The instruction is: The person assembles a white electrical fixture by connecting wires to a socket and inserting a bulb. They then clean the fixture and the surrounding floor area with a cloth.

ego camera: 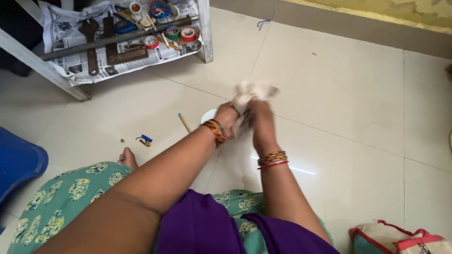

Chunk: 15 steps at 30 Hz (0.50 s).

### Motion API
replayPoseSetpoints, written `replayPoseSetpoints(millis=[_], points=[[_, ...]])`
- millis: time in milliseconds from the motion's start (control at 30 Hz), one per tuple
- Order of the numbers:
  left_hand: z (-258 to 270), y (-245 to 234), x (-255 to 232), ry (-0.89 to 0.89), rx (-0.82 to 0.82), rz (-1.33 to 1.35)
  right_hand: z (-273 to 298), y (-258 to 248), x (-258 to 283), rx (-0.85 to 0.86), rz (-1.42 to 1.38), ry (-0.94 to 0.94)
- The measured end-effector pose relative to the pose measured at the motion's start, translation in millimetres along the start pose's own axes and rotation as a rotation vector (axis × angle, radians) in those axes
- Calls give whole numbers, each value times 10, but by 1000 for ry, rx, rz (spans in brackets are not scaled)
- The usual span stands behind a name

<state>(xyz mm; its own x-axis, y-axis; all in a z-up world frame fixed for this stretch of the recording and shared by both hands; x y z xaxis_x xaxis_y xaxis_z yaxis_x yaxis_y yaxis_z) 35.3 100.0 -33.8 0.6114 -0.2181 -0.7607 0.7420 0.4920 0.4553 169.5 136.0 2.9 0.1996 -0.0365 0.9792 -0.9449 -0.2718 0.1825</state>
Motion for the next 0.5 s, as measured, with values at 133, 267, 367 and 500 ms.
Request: replayPoseSetpoints(millis=[133,267,367,500], points=[[207,659,-113,7,26,-43,-7,-76,311,-230,500,-236],[566,873,-438,164,104,-45,129,-30,589,-339,-27,-260],[760,999,-443,105,158,-87,296,101,806,-291,464,-662],[889,955,-423,160,219,-258,69,-180,902,-413,213,-329]])
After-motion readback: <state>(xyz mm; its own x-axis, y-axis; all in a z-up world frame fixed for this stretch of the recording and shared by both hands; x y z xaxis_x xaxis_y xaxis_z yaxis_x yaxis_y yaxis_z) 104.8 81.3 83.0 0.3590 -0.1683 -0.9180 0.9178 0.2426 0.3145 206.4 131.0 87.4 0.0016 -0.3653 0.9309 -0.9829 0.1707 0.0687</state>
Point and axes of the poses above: each hand's wrist, its own z-axis away from the middle knuckle, its own y-axis out of the palm, x = y × z, the point moved 3 cm from there along -z, towards the middle knuckle, and after that the axes turned 1 degree about y, right-handed, at the moved point
